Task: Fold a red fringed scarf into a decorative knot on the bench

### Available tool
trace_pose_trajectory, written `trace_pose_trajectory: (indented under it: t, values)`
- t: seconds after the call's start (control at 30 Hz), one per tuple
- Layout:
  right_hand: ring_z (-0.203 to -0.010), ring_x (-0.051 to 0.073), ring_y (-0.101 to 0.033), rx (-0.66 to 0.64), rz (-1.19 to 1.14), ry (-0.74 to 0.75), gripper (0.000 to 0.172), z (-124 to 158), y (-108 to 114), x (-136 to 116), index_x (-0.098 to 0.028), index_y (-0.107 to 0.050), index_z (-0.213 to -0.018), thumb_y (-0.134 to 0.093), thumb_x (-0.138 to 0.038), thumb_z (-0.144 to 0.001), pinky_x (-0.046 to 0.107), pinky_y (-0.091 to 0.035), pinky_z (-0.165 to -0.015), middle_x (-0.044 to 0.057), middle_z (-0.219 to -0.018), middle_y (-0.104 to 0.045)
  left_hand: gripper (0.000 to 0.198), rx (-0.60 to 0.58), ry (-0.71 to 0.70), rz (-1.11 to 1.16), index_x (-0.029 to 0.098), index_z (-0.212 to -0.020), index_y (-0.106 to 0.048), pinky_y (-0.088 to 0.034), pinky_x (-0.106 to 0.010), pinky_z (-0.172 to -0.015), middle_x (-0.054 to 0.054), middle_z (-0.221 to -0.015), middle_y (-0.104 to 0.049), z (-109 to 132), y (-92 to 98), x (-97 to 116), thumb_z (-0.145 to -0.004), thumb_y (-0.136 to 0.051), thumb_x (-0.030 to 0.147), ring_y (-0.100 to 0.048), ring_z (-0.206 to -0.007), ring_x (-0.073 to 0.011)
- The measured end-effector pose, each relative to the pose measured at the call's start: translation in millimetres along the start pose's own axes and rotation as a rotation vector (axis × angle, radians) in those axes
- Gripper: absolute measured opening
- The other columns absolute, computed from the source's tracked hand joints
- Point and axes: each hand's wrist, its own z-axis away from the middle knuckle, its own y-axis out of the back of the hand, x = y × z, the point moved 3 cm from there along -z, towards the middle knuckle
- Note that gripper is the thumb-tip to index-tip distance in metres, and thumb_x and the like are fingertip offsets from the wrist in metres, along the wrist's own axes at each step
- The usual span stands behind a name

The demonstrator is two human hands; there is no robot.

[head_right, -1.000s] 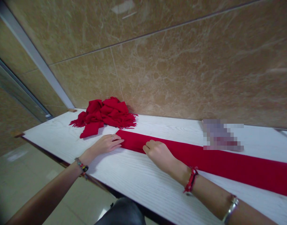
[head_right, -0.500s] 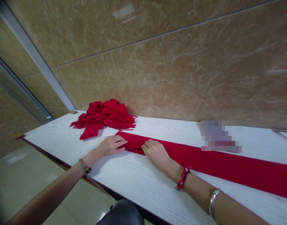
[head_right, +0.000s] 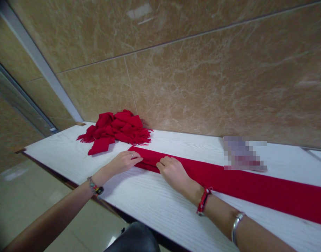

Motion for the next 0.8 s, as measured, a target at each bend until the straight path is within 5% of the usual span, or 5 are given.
trace_pose_trajectory:
  t: [0.33, 0.63, 0.8]
  values:
    - [-0.062, 0.014, -0.049, 0.114, -0.010, 0.053, 0.020, 1, 10, -1, -0.015, -0.059, -0.072, -0.042, -0.007, -0.082, 0.026, -0.035, -0.058, 0.003, -0.067, -0.058, 0.016, -0.061, 0.088, -0.130, 0.016, -0.086, -0.056, -0.042, -0.027, -0.063, -0.004, -0.078, -0.055, 17, 0.2, -12, -0.085, -0.041, 0.011, -0.052, -0.070, -0.0148]
    - [-0.071, 0.016, -0.052, -0.123, -0.016, 0.241, 0.015, 6, 4, -6, -0.014, -0.060, -0.080, -0.045, -0.010, -0.083, 0.028, -0.041, -0.064, 0.005, -0.077, -0.060, 0.018, -0.168, -0.059, -0.065, 0.018, -0.093, -0.054, -0.042, -0.026, -0.067, -0.003, -0.086, -0.054, 33, 1.4, -14, -0.083, -0.044, 0.007, -0.052, -0.077, -0.0143]
    - [-0.082, 0.017, -0.054, -0.086, -0.070, 0.206, 0.020, 7, -3, -3, -0.013, -0.061, -0.092, -0.042, -0.012, -0.085, 0.029, -0.044, -0.070, 0.009, -0.091, -0.062, 0.019, -0.161, -0.006, -0.076, 0.017, -0.094, -0.056, -0.043, -0.026, -0.068, -0.005, -0.089, -0.057, 46, 2.2, -23, -0.082, -0.045, 0.006, -0.054, -0.077, -0.0148]
